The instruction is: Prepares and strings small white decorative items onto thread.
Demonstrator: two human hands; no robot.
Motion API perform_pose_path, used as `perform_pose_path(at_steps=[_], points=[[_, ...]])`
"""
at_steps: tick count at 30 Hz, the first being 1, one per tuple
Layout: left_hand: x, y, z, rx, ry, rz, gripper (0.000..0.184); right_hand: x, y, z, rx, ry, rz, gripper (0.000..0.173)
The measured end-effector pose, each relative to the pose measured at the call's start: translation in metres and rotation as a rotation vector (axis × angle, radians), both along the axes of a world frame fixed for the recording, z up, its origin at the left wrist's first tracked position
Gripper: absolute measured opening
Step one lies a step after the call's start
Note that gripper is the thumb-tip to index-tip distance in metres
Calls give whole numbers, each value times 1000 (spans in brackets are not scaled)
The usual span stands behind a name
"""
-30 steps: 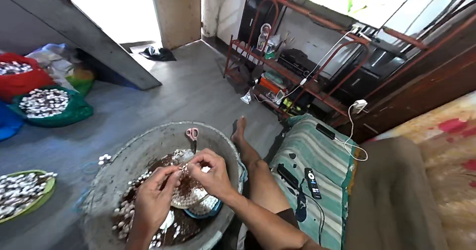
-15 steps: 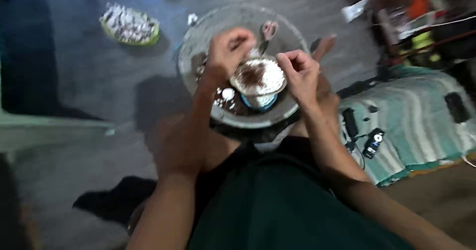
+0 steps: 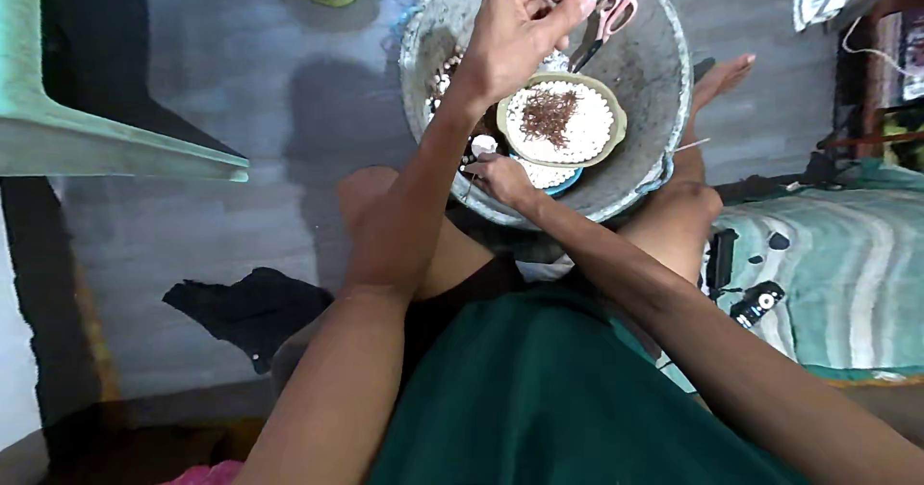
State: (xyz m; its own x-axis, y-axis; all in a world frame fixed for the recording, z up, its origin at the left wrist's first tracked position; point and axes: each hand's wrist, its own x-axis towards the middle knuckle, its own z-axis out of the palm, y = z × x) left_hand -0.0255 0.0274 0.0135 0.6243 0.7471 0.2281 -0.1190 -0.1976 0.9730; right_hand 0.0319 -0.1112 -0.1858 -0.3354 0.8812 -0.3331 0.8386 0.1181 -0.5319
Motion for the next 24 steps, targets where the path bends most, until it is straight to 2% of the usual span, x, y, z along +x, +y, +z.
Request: perform_pose_path(at_steps=[5, 7, 11, 14, 21, 24], points=[[-4, 2, 5, -35, -4, 35, 16, -5, 4, -9, 36, -44, 68, 24], [-4, 3, 6, -40, -7, 53, 15, 1, 2, -7, 90, -29, 14, 25], [-5, 4, 7, -79, 49, 93, 15, 21, -4, 0, 199, 87, -249, 27], [-4, 6, 8, -92, 92, 112, 17, 36, -9, 5, 267, 269, -482, 28], [-2, 8, 3, -85, 101, 112, 19, 59, -28, 14, 173, 736, -918, 25], [-5, 11, 3, -95, 90, 133, 17, 69, -41, 29, 128, 917, -1075, 28]])
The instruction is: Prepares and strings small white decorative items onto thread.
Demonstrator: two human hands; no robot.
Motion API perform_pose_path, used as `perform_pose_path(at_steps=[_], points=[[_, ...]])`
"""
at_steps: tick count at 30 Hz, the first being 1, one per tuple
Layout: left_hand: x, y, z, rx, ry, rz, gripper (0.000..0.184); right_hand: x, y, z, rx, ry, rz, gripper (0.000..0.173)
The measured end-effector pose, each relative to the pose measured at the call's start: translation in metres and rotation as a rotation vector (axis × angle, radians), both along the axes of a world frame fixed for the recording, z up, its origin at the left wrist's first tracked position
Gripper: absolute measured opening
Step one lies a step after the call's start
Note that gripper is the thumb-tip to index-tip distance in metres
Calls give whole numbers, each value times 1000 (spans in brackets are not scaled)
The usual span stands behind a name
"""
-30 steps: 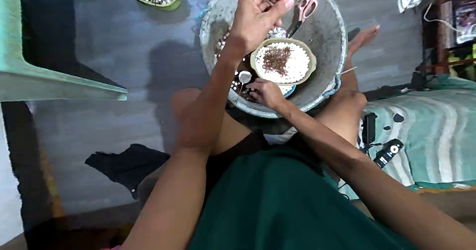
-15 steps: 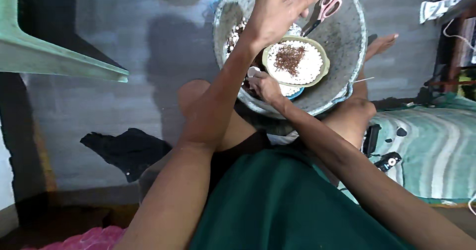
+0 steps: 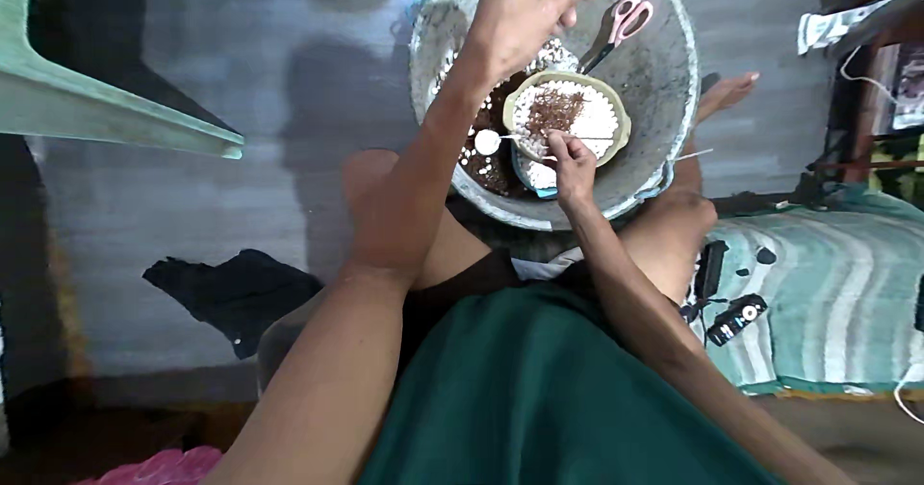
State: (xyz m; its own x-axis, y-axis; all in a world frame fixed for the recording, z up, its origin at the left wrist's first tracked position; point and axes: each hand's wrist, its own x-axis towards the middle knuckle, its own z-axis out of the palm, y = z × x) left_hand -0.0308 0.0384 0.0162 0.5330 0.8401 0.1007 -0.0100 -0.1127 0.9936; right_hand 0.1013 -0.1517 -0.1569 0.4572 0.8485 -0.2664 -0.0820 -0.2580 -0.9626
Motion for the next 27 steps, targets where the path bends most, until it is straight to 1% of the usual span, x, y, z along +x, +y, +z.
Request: perform_pose_path(at_steps=[3, 6, 10, 13, 16, 17, 19, 21, 22, 25, 27], points=[[-7, 2, -1, 51, -54, -1, 16, 17, -23, 35, -5, 160, -79, 29], [-10, 2, 2, 100, -99, 13, 14, 42, -36, 83, 97, 271, -140, 24], [-9, -5, 3, 152, -82, -1, 12, 67, -36, 149, 305, 261, -183, 25], [-4, -12, 3, 178, -30, -32, 12, 75, -29, 179, 420, 212, -168, 25], [-1, -22, 3, 192, 26, -68, 12, 77, -21, 190, 449, 182, -187, 24], [-3, -27, 6, 194, 51, -76, 11, 78, -16, 190, 456, 180, -209, 23], [-11, -47, 24, 186, 155, -65, 7, 84, -6, 188, 482, 192, -265, 22], [-16, -58, 30, 211, 211, -69, 9, 87, -3, 188, 488, 188, -283, 21], [-14, -58, 30, 223, 205, -69, 9, 86, -3, 187, 491, 182, -287, 20], [1, -33, 3, 274, 90, -109, 12, 81, -10, 187, 460, 136, -256, 18], [4, -29, -2, 278, 79, -111, 13, 84, -5, 183, 474, 150, -287, 17]])
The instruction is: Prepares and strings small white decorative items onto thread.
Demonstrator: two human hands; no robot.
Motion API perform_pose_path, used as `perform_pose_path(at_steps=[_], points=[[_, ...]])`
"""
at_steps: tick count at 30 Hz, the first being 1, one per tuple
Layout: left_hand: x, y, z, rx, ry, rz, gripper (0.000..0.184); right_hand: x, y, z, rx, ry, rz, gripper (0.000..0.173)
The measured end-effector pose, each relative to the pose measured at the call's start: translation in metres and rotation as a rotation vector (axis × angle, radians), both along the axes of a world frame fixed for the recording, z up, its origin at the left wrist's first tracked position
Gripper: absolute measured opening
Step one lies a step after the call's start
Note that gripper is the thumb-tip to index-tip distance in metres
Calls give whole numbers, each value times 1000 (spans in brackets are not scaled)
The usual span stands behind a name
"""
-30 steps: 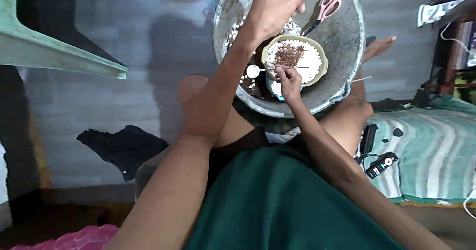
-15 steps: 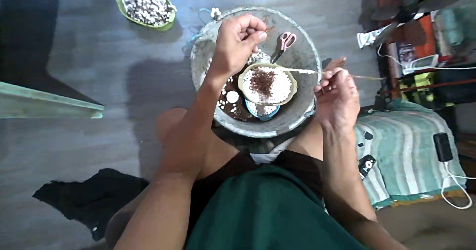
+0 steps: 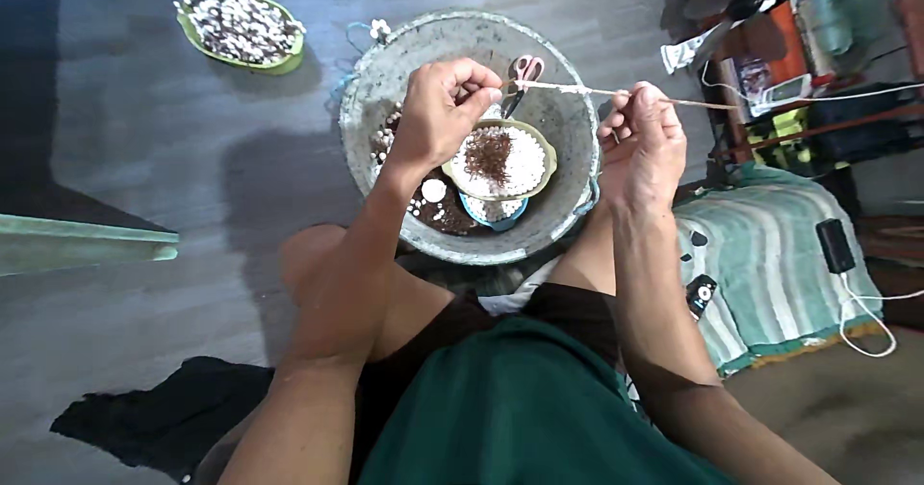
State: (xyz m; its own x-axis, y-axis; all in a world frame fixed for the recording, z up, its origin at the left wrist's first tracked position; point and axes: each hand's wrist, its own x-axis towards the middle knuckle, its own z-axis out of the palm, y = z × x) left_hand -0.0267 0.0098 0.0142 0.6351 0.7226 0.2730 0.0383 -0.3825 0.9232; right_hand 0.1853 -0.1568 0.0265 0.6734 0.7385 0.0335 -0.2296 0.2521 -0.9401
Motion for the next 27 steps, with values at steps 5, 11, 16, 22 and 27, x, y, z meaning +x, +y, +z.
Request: perform_pose_path(at_steps=[5, 11, 16, 22, 27], points=[[1, -1, -1, 12, -9, 1, 13, 3, 6, -4, -11, 11, -26, 17], [1, 0, -4, 33, -20, -11, 12, 6, 4, -7, 4, -40, -45, 16], [1, -1, -4, 25, -24, -20, 13, 7, 2, -8, 23, -40, -59, 15], [1, -1, -4, 36, -25, -19, 13, 4, 2, -6, 11, -31, -47, 16], [1, -2, -2, 37, -23, -23, 12, 3, 2, -5, 16, -40, -39, 16]])
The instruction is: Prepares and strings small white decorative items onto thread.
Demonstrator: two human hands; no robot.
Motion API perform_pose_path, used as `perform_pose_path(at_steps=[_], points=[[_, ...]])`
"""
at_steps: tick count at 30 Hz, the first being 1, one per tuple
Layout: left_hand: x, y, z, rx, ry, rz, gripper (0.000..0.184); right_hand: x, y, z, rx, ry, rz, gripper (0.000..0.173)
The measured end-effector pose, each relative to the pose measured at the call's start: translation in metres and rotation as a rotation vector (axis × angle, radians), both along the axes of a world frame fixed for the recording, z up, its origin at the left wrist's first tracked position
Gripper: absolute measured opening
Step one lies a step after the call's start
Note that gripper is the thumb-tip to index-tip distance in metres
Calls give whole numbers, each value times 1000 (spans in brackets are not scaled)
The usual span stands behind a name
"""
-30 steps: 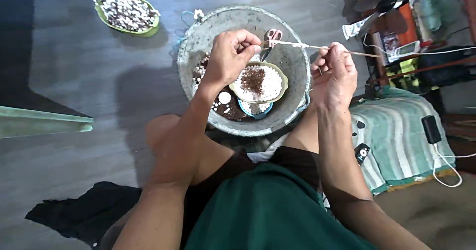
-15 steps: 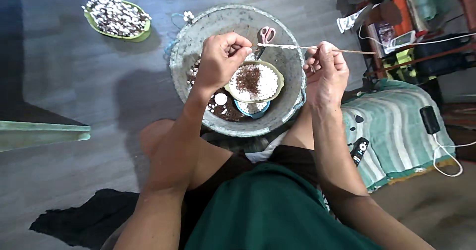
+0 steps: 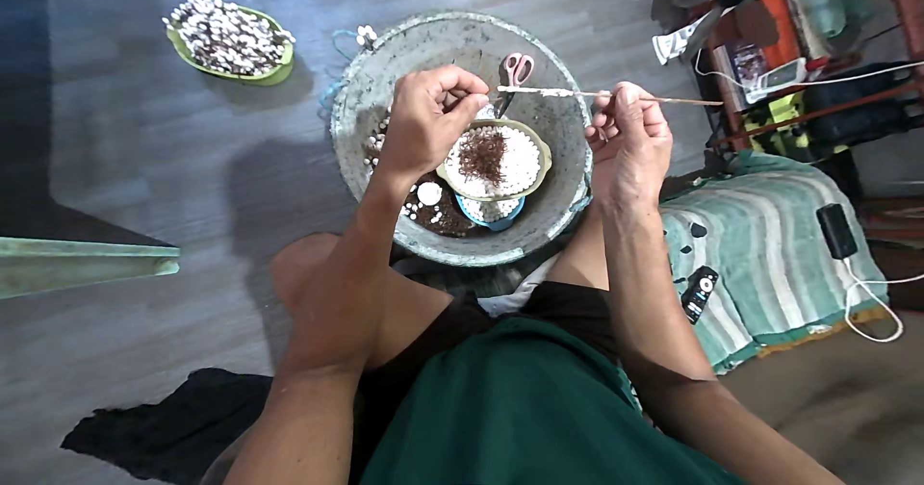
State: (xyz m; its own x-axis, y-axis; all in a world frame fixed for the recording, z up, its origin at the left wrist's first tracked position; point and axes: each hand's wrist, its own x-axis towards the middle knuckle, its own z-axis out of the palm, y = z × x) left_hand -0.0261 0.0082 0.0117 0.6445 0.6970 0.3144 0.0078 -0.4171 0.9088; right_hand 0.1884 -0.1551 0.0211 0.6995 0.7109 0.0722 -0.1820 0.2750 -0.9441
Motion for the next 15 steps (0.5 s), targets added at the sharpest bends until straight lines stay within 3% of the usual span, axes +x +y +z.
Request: perform_pose_path(at_steps=[15], points=[[1, -1, 1, 15, 39, 25, 11, 0, 1, 1, 0, -43, -18, 15]])
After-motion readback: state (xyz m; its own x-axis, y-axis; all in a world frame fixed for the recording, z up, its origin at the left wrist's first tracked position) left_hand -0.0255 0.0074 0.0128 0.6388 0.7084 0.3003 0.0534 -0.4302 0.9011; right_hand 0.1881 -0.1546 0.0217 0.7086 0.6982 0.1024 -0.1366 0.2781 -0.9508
